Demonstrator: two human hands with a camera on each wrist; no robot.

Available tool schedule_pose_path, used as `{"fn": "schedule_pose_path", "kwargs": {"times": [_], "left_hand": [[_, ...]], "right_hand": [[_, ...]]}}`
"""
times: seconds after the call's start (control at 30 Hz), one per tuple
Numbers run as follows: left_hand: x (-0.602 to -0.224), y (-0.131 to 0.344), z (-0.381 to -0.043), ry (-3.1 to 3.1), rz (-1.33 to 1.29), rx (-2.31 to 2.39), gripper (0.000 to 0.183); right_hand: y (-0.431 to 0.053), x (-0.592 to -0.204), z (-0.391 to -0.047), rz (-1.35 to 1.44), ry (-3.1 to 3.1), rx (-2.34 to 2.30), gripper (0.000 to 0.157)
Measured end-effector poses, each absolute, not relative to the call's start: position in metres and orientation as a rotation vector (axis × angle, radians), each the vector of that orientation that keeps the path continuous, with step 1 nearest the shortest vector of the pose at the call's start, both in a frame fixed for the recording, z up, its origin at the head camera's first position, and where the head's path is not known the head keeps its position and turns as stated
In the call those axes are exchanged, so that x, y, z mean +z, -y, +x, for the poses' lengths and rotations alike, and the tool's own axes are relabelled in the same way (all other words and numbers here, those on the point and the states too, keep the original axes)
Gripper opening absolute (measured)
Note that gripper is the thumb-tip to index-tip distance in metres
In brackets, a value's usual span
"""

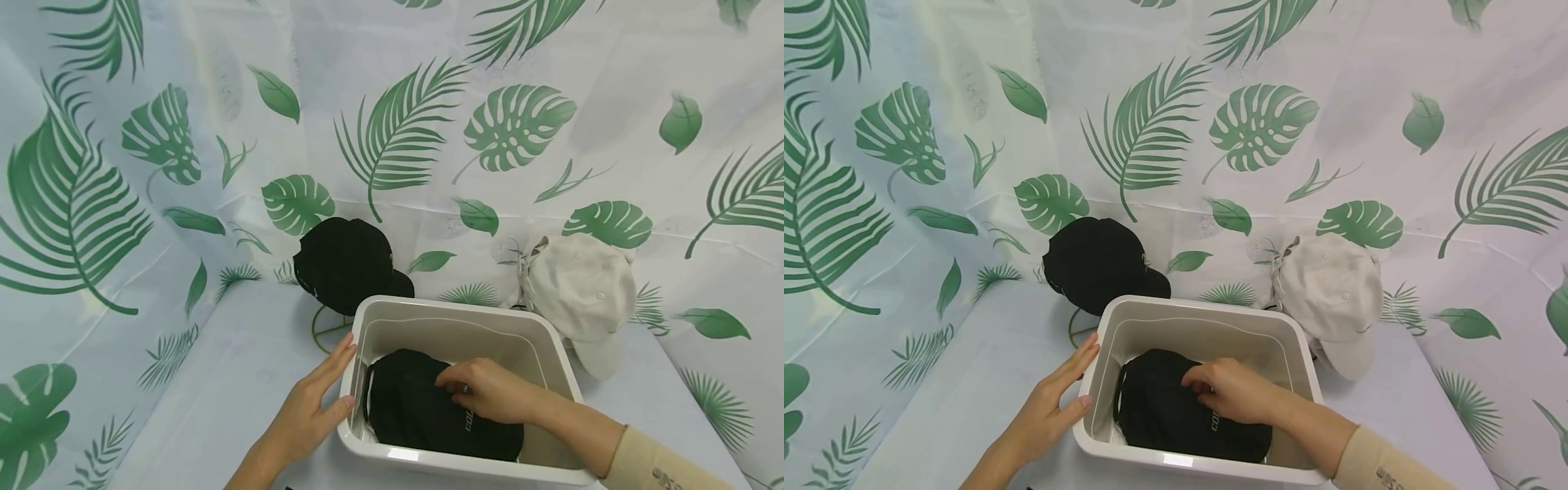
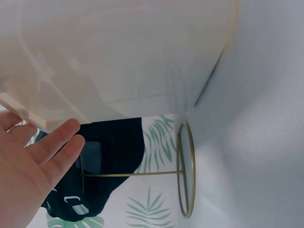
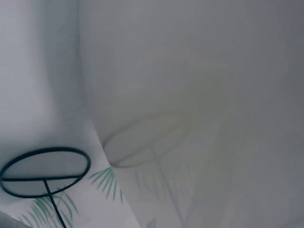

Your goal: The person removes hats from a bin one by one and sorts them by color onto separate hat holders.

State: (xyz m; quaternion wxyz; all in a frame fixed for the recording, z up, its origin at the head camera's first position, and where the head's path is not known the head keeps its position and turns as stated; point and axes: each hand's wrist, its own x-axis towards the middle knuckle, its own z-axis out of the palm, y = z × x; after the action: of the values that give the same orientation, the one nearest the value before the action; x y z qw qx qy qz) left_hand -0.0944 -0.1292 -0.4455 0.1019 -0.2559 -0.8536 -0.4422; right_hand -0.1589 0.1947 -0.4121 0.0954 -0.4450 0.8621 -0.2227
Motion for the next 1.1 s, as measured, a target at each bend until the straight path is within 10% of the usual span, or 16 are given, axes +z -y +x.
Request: {"fn": "schedule_pose_path", "kwargs": {"times": [1.1], "left_hand": [[-0.444,0.132,-0.095,2.541,-0.768,-1.293,0.064]], "right_hand": [[-0.210,-0.394,-0.160,-1.235,-2.649,-0.883,0.038]]}}
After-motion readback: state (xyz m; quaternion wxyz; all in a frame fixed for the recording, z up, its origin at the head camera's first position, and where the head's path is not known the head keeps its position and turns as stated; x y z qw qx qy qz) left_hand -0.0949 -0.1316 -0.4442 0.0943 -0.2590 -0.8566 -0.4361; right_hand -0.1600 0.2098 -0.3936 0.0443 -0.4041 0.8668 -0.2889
